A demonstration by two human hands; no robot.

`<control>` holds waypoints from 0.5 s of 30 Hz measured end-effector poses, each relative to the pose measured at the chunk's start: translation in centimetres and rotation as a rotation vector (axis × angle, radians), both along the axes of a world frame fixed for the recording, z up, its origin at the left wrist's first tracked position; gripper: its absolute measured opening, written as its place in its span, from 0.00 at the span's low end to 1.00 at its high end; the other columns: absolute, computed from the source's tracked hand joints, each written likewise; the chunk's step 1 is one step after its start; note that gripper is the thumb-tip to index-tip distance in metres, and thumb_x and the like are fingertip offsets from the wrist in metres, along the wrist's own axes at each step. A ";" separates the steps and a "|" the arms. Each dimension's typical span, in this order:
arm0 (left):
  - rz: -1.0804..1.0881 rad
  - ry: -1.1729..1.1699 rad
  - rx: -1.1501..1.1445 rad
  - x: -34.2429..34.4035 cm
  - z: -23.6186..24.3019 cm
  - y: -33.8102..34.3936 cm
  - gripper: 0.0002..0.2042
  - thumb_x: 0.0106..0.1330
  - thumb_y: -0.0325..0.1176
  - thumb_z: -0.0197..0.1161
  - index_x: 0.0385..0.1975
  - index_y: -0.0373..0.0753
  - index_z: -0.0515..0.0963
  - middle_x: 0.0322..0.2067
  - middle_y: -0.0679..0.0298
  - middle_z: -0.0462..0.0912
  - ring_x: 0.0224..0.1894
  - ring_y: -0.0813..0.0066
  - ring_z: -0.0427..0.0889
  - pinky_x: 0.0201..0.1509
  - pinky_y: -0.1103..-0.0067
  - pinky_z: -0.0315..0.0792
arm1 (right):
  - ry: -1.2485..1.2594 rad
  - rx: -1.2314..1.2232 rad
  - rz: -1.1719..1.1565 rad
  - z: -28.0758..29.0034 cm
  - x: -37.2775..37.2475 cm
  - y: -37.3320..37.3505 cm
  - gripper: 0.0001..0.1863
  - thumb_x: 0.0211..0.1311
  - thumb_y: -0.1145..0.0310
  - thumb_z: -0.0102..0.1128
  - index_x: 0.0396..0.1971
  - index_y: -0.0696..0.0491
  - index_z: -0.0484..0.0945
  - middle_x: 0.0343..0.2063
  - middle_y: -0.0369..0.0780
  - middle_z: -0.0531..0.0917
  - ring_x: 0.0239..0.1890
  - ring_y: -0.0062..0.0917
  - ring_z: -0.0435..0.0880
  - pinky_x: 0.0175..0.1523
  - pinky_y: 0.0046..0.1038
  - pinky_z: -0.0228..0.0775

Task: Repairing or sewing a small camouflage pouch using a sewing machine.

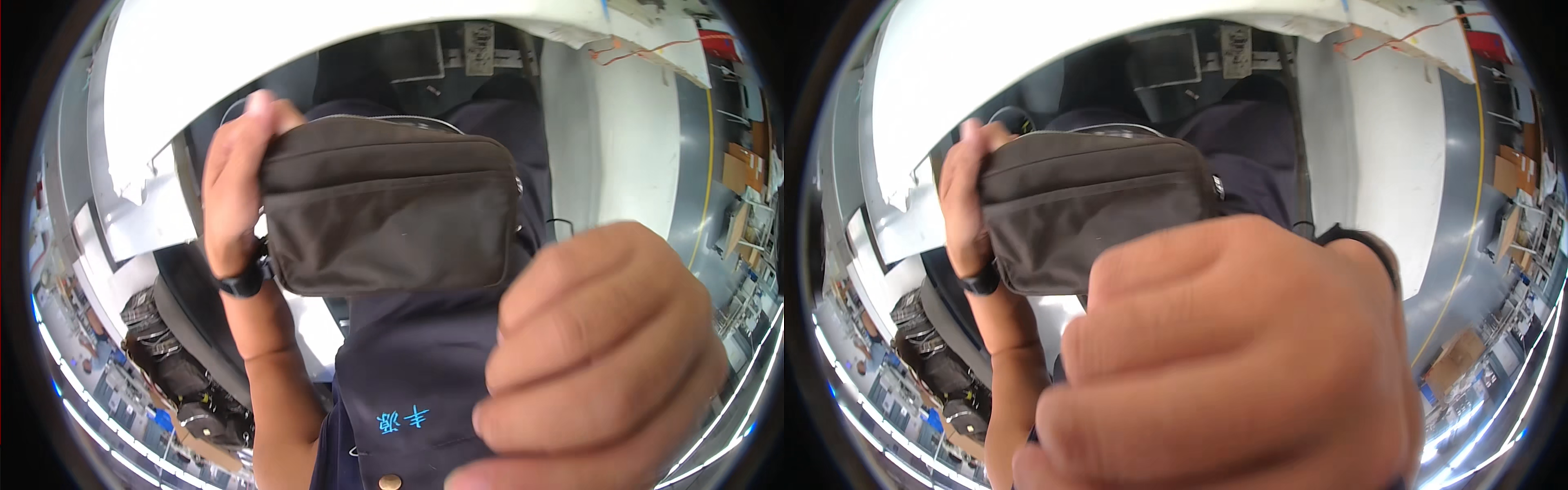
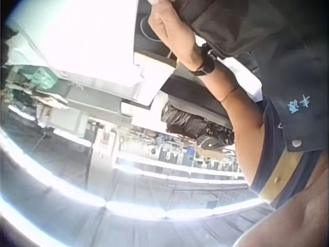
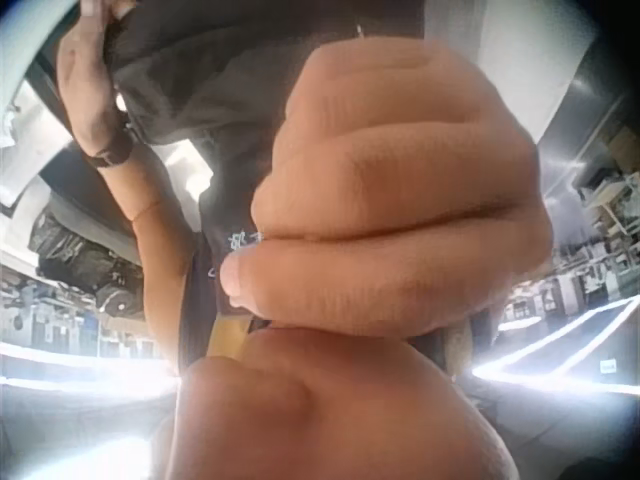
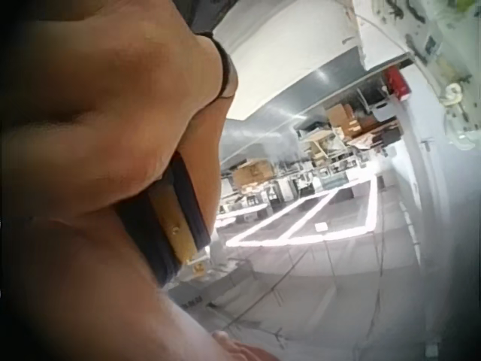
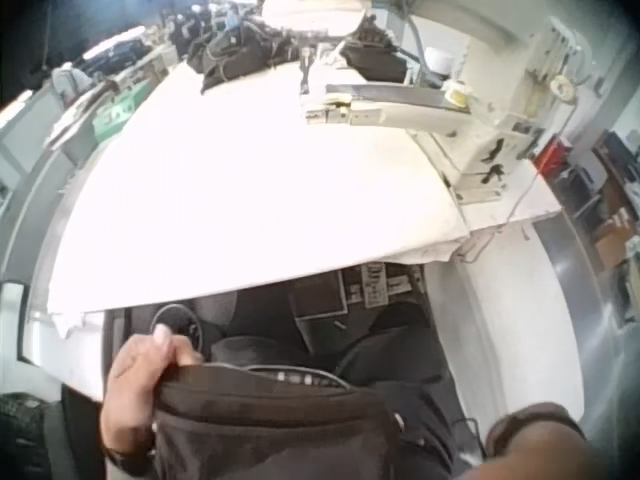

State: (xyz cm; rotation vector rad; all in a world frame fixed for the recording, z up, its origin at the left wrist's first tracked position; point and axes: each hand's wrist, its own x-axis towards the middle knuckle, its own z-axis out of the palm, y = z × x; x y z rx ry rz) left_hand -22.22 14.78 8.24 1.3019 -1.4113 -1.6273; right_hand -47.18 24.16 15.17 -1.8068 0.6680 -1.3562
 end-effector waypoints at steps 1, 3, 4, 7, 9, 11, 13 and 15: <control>-0.071 0.066 0.080 0.0 -1.1 -0.2 0.23 0.81 0.44 0.46 0.26 0.35 0.77 0.25 0.73 0.76 0.30 0.86 0.70 0.38 0.84 0.64 | 0.054 0.001 0.049 0.1 0.6 0.3 0.12 0.62 0.73 0.63 0.45 0.55 0.83 0.36 0.42 0.85 0.35 0.25 0.84 0.41 0.27 0.76; -0.210 0.039 0.155 0.1 -2.8 -0.8 0.26 0.80 0.50 0.47 0.25 0.38 0.78 0.20 0.78 0.73 0.22 0.91 0.62 0.27 0.85 0.54 | 0.139 -0.019 0.127 0.2 1.6 1.1 0.12 0.61 0.72 0.64 0.45 0.55 0.83 0.36 0.42 0.85 0.36 0.26 0.84 0.41 0.28 0.76; -0.248 0.040 0.170 -0.1 -3.4 -0.8 0.26 0.80 0.51 0.48 0.25 0.38 0.79 0.18 0.79 0.71 0.21 0.91 0.60 0.25 0.85 0.52 | 0.166 -0.053 0.153 0.2 2.0 1.6 0.12 0.60 0.72 0.64 0.44 0.55 0.83 0.36 0.42 0.85 0.36 0.27 0.84 0.41 0.28 0.75; -0.265 0.055 0.222 -0.5 -4.2 -1.0 0.26 0.79 0.52 0.49 0.24 0.38 0.80 0.17 0.80 0.70 0.19 0.92 0.58 0.23 0.84 0.49 | 0.256 -0.161 0.186 0.4 2.7 1.7 0.13 0.58 0.71 0.65 0.44 0.54 0.83 0.37 0.43 0.85 0.36 0.28 0.84 0.41 0.30 0.75; -0.281 0.033 0.278 -0.6 -4.1 -1.2 0.26 0.78 0.53 0.50 0.26 0.38 0.82 0.18 0.79 0.70 0.20 0.91 0.58 0.23 0.85 0.50 | 0.331 -0.205 0.147 -0.1 2.4 0.2 0.13 0.57 0.70 0.66 0.43 0.54 0.83 0.37 0.44 0.85 0.37 0.29 0.84 0.41 0.31 0.75; -0.362 -0.058 0.186 -0.3 -3.6 -1.4 0.25 0.77 0.53 0.51 0.28 0.37 0.83 0.19 0.78 0.72 0.20 0.90 0.59 0.24 0.85 0.52 | 0.419 -0.174 0.037 -1.4 1.1 -2.6 0.14 0.56 0.69 0.67 0.43 0.53 0.83 0.37 0.44 0.85 0.37 0.30 0.84 0.41 0.32 0.75; -0.484 0.219 0.330 0.1 -3.3 -1.6 0.14 0.74 0.41 0.62 0.34 0.35 0.84 0.23 0.78 0.75 0.25 0.92 0.64 0.28 0.86 0.57 | 0.447 0.140 0.093 -4.2 -1.1 -6.3 0.22 0.55 0.66 0.70 0.50 0.55 0.80 0.40 0.43 0.85 0.42 0.31 0.83 0.46 0.31 0.74; -0.615 0.235 0.383 0.2 -3.5 -1.7 0.11 0.72 0.37 0.64 0.38 0.34 0.83 0.25 0.77 0.76 0.27 0.93 0.66 0.29 0.87 0.57 | 0.581 0.560 0.328 -7.1 -3.0 -8.4 0.28 0.57 0.61 0.75 0.55 0.56 0.79 0.39 0.39 0.84 0.41 0.24 0.80 0.46 0.26 0.72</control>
